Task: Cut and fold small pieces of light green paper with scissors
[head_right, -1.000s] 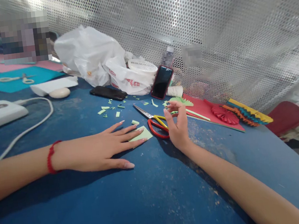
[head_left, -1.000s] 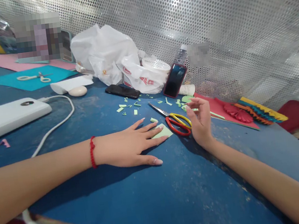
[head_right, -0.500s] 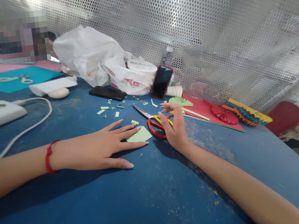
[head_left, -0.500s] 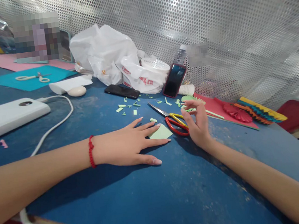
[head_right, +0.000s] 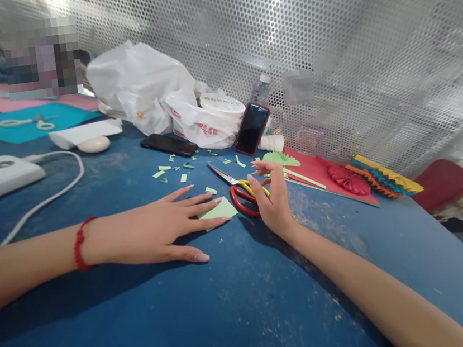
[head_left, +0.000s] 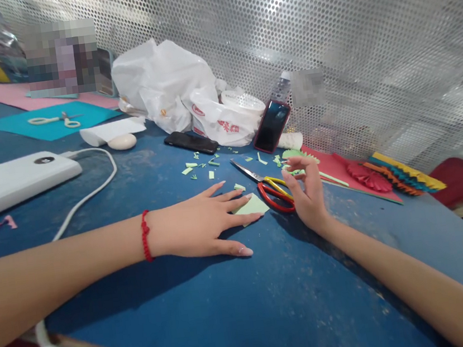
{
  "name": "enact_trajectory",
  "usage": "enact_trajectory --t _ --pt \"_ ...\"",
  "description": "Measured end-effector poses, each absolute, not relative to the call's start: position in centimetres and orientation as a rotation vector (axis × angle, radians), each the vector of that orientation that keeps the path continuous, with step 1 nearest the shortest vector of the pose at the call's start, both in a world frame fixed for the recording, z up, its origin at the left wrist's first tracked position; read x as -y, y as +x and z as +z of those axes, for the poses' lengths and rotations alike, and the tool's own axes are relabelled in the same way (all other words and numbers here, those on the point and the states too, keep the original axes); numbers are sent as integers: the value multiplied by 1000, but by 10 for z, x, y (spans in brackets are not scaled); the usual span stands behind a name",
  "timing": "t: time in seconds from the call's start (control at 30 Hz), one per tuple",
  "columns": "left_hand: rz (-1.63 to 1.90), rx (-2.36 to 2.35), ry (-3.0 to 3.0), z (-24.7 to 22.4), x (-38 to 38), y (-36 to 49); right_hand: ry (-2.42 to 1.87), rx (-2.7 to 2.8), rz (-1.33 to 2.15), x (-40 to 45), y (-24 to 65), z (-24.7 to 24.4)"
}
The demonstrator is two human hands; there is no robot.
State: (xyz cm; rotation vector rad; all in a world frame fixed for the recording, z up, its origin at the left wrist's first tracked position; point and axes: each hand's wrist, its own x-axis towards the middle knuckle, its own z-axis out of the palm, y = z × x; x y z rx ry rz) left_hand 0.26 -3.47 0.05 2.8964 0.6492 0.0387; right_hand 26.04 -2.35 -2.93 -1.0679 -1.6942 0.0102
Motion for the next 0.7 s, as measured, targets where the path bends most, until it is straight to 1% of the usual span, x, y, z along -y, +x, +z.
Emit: enact_trajectory --t 0.17,0.5,0.7 --pt "151 -595 2901 0 34 2 -1075 1697 29 24 260 -29" --pt "211 -604 2866 -5 34 5 -1077 1701 45 24 259 -28" --pt "251 -616 2806 -10 20 7 -1074 1704 60 25 259 -29"
